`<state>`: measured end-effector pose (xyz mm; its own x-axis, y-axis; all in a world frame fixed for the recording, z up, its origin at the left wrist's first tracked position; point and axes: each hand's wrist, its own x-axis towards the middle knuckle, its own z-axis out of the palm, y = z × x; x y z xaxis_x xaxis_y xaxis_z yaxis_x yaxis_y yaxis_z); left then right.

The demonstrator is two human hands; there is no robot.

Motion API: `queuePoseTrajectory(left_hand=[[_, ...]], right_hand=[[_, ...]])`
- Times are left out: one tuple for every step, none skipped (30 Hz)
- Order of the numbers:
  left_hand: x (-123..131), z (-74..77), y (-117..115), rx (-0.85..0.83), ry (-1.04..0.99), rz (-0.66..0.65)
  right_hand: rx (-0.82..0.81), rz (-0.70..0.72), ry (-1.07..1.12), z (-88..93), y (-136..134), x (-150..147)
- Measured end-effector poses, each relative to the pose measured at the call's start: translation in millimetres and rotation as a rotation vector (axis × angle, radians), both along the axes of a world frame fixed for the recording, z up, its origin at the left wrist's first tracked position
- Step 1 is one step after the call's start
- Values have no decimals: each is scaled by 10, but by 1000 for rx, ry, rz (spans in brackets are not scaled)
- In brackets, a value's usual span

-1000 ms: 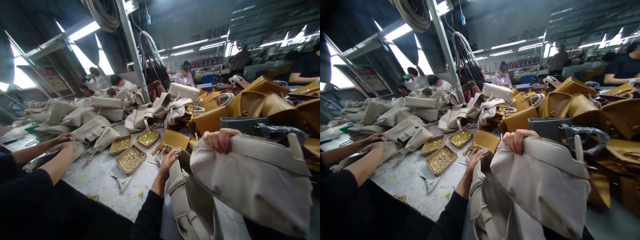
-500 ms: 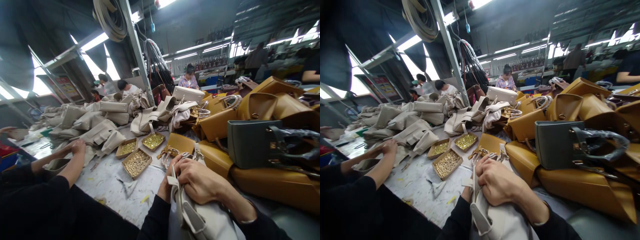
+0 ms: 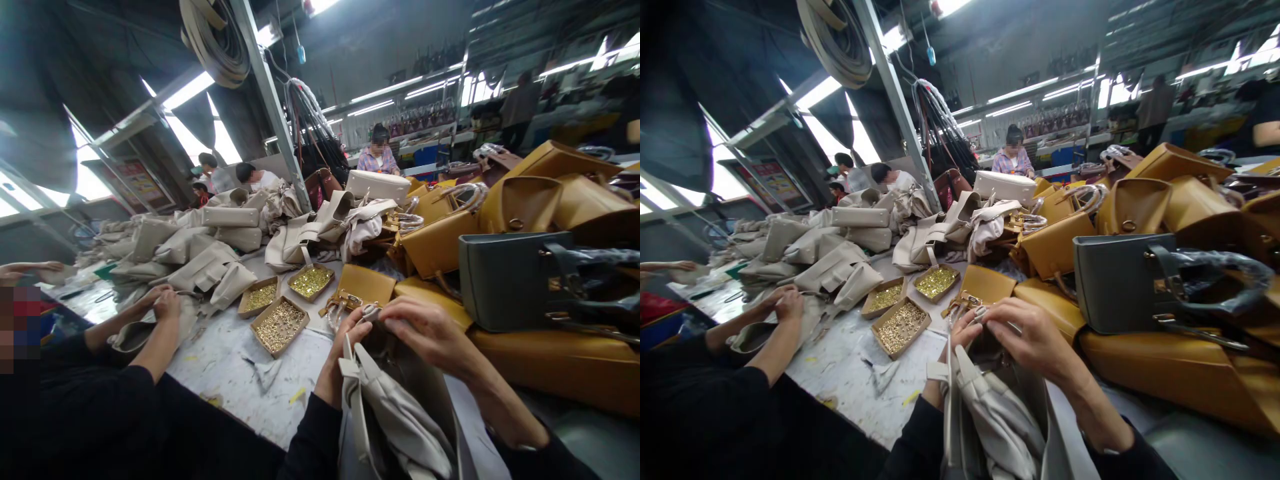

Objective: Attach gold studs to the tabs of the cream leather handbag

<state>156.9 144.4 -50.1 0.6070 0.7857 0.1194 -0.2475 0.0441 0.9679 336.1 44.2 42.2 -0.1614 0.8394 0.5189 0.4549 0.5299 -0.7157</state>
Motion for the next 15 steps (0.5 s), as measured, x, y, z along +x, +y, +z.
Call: queuePoseTrajectory(left_hand=[[8,-14,8,-10,-7,-7],[16,-28,13,-25,-10,-9],[24,-40,16,-40,-9,-7],[28,-49,16,-53,-6,-2],[28,-55,16,-67,1,3],[20,-55,16,-83,12,10],[3,-46,15,-98,27,17],[-26,-25,15,-107,45,27],[-65,9,14,-107,64,41],[-112,59,13,-92,87,54],[-162,122,8,-64,109,67],[-210,195,1,-25,127,79],[-247,272,-12,12,141,90],[-268,348,-29,39,147,96],[-271,417,-51,52,143,102]], right_hand=[[1,-155,0,-78,44,97],[-6,-259,-14,-159,86,172],[-18,-298,-40,-236,121,224],[-27,-298,-68,-300,143,256],[-34,-270,-89,-349,151,269],[-40,-235,-101,-379,144,268],[-44,-211,-102,-394,125,258],[-50,-201,-97,-397,96,244],[-61,-198,-91,-391,62,228],[-75,-193,-91,-379,23,211],[-86,-184,-99,-363,-17,195],[-91,-172,-120,-343,-57,179],[-85,-159,-153,-317,-97,164],[-72,-144,-190,-286,-136,148],[-58,-121,-224,-250,-174,131]])
